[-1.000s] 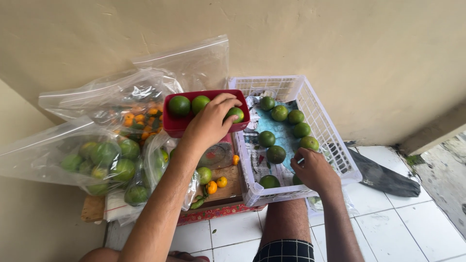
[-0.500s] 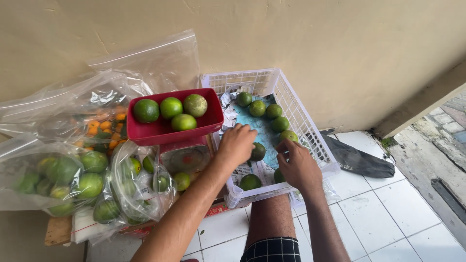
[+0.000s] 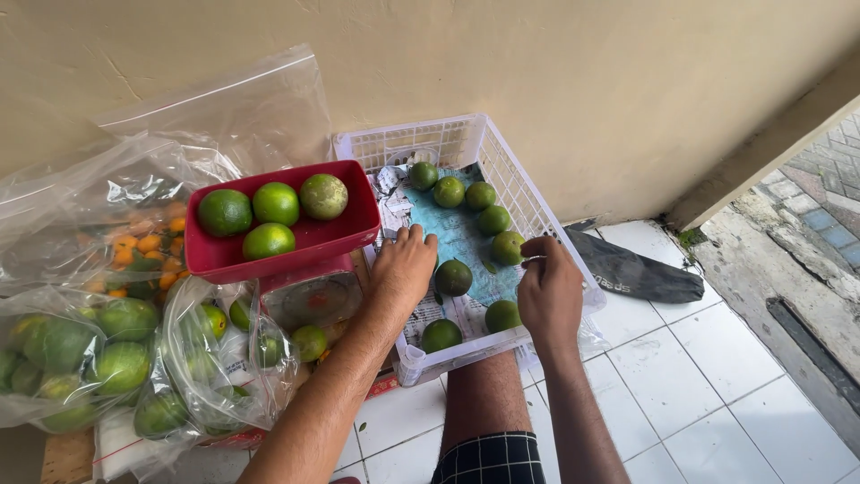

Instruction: The person sits on the floor and uses a red mechanical scale to weigh green citrus fruits. They pick fruits from a white crate and plastic bags, place them into the scale's tray, and occasionally transfer them into a clear plastic bag.

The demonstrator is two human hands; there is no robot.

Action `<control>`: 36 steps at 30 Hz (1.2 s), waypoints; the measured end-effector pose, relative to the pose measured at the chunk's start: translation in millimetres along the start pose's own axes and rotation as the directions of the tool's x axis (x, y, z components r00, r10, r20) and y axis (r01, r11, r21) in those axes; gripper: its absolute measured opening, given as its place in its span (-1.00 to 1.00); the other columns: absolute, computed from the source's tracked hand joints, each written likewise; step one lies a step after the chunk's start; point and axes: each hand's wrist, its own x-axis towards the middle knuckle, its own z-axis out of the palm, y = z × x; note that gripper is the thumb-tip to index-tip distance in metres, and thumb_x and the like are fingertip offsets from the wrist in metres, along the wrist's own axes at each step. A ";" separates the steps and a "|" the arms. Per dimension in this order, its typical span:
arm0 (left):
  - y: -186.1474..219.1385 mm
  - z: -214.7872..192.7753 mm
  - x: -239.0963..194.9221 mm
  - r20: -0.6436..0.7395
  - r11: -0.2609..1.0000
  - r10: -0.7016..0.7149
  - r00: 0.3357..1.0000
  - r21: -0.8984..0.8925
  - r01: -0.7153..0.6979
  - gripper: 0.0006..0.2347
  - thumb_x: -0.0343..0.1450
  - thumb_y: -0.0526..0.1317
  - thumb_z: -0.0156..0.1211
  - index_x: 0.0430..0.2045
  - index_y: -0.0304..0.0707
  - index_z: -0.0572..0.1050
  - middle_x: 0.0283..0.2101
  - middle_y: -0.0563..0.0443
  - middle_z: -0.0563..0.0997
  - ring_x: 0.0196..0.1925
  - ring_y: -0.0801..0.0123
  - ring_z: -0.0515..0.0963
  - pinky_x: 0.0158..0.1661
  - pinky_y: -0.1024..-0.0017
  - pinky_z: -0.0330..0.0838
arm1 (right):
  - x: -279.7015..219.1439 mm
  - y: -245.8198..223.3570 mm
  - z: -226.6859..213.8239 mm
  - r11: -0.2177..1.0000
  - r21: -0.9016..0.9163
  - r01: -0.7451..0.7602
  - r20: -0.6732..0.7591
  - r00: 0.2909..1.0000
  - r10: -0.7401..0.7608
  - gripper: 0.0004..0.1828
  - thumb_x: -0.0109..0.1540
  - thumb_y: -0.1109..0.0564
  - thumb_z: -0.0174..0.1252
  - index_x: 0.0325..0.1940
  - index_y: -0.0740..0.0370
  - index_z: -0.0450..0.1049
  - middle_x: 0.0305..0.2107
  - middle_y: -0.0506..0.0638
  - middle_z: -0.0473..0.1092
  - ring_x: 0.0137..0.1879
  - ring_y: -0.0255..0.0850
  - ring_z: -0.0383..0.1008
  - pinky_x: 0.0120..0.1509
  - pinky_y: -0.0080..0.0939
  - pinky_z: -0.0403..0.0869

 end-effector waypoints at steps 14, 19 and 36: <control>1.5 22.1 0.3 0.086 1.000 0.008 0.996 0.009 -0.009 -0.87 0.40 -0.40 0.09 -0.30 -0.24 0.58 -0.27 -0.08 0.64 -0.18 0.14 0.68 -0.25 0.15 0.57 | -4.1 13.4 5.5 0.996 0.078 0.046 -0.116 0.993 -0.037 -0.59 0.18 0.46 -0.18 -0.07 0.17 0.46 -0.24 0.11 0.47 -0.05 0.01 0.57 0.03 0.08 0.52; 2.5 19.4 -1.1 0.133 0.999 0.024 0.991 0.025 -0.027 -0.87 0.40 -0.42 0.08 -0.32 -0.25 0.59 -0.30 -0.09 0.64 -0.19 0.12 0.67 -0.25 0.14 0.56 | -8.2 -1.7 1.9 0.997 -0.071 0.001 -0.048 0.999 -0.004 -0.66 0.26 0.36 -0.14 -0.12 0.06 0.49 -0.32 0.02 0.48 -0.09 0.05 0.57 -0.01 0.13 0.50; 4.3 7.9 0.6 0.192 1.000 0.024 0.981 0.013 -0.027 -0.84 0.42 -0.42 0.06 -0.26 -0.32 0.60 -0.26 -0.14 0.64 -0.17 0.08 0.67 -0.24 0.11 0.55 | -7.4 2.2 4.2 0.981 -0.195 -0.013 0.034 0.999 0.020 -0.70 0.29 0.26 -0.13 -0.12 0.00 0.51 -0.26 0.03 0.53 -0.05 0.14 0.57 0.01 0.21 0.51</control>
